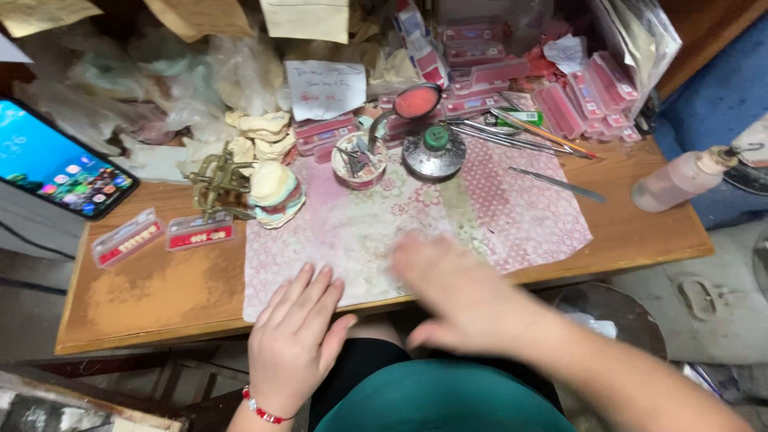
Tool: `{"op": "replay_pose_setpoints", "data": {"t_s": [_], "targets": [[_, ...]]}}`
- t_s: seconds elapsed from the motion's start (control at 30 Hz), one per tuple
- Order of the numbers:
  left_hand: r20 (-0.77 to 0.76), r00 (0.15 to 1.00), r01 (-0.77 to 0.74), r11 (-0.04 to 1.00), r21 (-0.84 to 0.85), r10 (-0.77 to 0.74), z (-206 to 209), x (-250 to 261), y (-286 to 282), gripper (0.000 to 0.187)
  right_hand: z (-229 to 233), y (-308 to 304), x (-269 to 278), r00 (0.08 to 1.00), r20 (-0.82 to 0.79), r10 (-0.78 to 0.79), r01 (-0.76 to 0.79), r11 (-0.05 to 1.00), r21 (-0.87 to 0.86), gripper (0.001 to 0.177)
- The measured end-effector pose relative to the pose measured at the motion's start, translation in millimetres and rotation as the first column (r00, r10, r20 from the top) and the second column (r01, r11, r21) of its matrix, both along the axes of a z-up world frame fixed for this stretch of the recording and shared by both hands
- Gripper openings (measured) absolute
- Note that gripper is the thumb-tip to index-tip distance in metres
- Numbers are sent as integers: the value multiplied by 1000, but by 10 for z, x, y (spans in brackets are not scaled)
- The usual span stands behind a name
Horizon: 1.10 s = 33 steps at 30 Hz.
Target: Cleaning a rubber mixing bowl by removing dried plaster residue over a waste bin and preparing materials.
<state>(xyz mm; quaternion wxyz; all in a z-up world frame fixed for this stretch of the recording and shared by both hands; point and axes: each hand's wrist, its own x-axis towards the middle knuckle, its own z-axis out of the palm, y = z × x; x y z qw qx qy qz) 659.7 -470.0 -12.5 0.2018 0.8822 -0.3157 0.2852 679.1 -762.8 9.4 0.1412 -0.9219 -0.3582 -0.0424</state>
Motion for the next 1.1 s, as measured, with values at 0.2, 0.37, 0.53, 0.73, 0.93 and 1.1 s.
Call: {"op": "replay_pose_setpoints", "data": {"t_s": [0.2,0.37,0.53,0.73,0.93,1.1], "targets": [[84,996,-30,997,77,24,-172,21,89,37,-172,222,-249,986,166,-26,30,999,-22,92],[93,995,-23,998,51,18,-223,38,120,34,-283,-425,-362,960,104,-260,269,960,-81,98],[-20,1000,-6,1000,-23,6,-133,49,153,33,-122,-1173,-650,683,268,-679,716,694,-67,85],[-212,973,98,994,42,-87,125,225,295,18,-599,-2002,-1295,219,371,-902,922,66,-382,65],[-227,974,-8,1000,-22,3,249,474,305,16,-293,-336,-860,975,186,-120,83,977,196,24],[-254,958,-144,990,-16,135,486,551,229,17,-96,1014,-605,926,229,301,-346,918,192,45]]}}
